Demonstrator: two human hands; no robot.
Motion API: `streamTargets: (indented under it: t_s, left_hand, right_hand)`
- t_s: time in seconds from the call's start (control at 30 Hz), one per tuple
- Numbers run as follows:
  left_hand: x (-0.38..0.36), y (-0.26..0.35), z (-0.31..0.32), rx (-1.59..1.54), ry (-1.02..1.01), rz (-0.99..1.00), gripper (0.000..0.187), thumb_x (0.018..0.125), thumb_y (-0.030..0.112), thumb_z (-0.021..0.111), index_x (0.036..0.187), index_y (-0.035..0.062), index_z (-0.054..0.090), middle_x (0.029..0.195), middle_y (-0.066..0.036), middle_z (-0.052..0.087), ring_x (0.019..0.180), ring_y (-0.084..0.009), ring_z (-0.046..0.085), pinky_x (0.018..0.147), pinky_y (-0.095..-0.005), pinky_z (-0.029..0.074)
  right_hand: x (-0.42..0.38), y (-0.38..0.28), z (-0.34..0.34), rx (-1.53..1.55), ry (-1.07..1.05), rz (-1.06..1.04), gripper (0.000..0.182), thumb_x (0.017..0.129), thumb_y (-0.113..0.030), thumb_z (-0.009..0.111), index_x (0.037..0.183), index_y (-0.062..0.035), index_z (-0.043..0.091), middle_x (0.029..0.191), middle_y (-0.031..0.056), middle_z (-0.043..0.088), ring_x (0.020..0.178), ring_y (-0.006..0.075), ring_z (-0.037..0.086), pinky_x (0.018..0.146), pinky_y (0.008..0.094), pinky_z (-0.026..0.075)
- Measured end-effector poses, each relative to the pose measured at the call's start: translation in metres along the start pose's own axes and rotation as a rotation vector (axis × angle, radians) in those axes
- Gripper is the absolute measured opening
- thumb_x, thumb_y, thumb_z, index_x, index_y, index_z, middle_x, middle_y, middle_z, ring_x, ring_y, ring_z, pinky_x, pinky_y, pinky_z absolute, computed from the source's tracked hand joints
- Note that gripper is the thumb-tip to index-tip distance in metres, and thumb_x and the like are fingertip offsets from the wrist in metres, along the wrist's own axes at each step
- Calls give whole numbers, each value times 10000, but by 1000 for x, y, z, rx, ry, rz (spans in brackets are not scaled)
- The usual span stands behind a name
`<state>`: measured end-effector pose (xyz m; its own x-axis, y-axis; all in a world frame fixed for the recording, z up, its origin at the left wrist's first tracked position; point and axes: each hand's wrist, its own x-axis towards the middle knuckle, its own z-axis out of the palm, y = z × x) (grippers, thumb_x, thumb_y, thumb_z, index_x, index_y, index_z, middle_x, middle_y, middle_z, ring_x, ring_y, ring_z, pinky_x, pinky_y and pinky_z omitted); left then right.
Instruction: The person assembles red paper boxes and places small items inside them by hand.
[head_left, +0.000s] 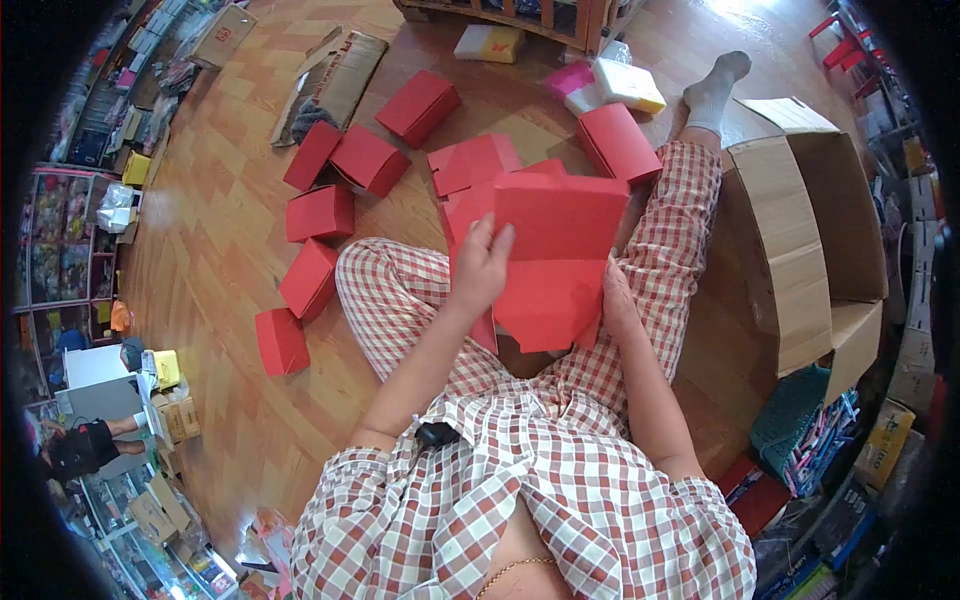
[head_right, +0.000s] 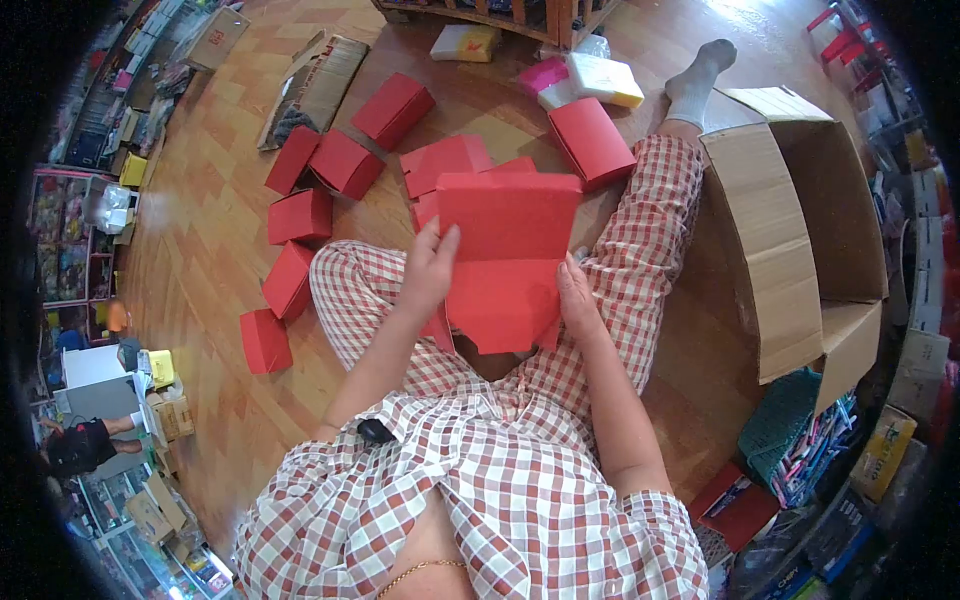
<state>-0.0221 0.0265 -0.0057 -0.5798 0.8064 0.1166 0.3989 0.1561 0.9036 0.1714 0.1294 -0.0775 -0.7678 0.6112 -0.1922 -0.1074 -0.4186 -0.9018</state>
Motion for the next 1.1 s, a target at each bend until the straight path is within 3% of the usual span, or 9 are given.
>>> streamTargets:
  t_s: [0.07,0.13,0.2,0.4,0.5,0.63,0.73,0.87,1.1]
  left_hand:
    - [7,-9,-4,-803,11,-464,196,964,138,468,1066,-4,556,1065,-110,610,970,-199,583,899,-305,450]
    - [9,-20,-15,-857,-56,-490,258,985,146,428,1135,-33,539,1145,-106,597,1014,-169,587,890,-310,470]
    - [14,-28,-21,-881,-140,-660,270,973,140,451,1183,-17,516,1175,-120,596,1046,-197,594,931,-348,482]
    - [18,-56,-19,-1048,-126,-871,274,955,108,467,1196,-19,501,1209,-143,574,1098,-242,575,954,-402,480]
    - [12,-89,-15,-1165,-108,-924,288,957,126,469,1202,-22,498,1201,-144,577,1108,-255,569,958,-412,479]
    - [3,-115,-33,-1163,-122,-917,314,965,183,473,1208,-14,506,1184,-143,588,1094,-251,578,966,-413,474]
    - [-1,-116,-40,-1049,-58,-670,366,977,224,463,1243,-28,459,1220,-147,549,1128,-232,546,954,-379,471]
    - [-24,-103,-41,-892,28,-540,594,998,372,363,1432,5,190,1438,-174,301,1334,-244,310,1095,-381,282]
    - [-71,-71,-28,-668,-187,-209,668,995,432,307,1482,44,66,1534,-151,116,1421,-239,120,1147,-372,104]
  right_hand:
    - [3,-6,5,-136,-22,-8,534,980,-278,411,1416,7,297,1441,106,354,1334,197,315,1098,321,242]
    - [7,-23,15,-277,-38,-16,545,966,-269,428,1415,12,300,1456,119,330,1346,208,300,1102,322,234]
    - [15,-42,23,-320,-37,-317,645,912,-371,491,1423,-21,311,1476,157,285,1362,248,285,1109,377,221]
    - [20,-75,14,-681,-304,-459,851,783,-644,535,1428,-123,342,1497,180,238,1378,345,234,1091,499,235]
    - [19,-67,15,-933,-320,-410,840,790,-615,564,1422,-107,342,1499,195,218,1366,384,226,1091,502,251]
    - [6,-41,32,-1120,-337,-189,751,842,-484,586,1423,-87,325,1491,243,184,1343,413,245,1098,493,256]
    - [5,-13,37,-1025,-350,-92,725,863,-483,554,1426,-90,321,1488,247,189,1333,423,258,1093,488,262]
    - [10,9,31,-782,-216,-89,650,908,-433,496,1396,-28,353,1451,259,262,1326,410,290,1092,446,260]
    - [25,16,18,-410,-54,-14,527,1000,-371,339,1311,43,441,1308,168,499,1256,234,430,1070,331,290]
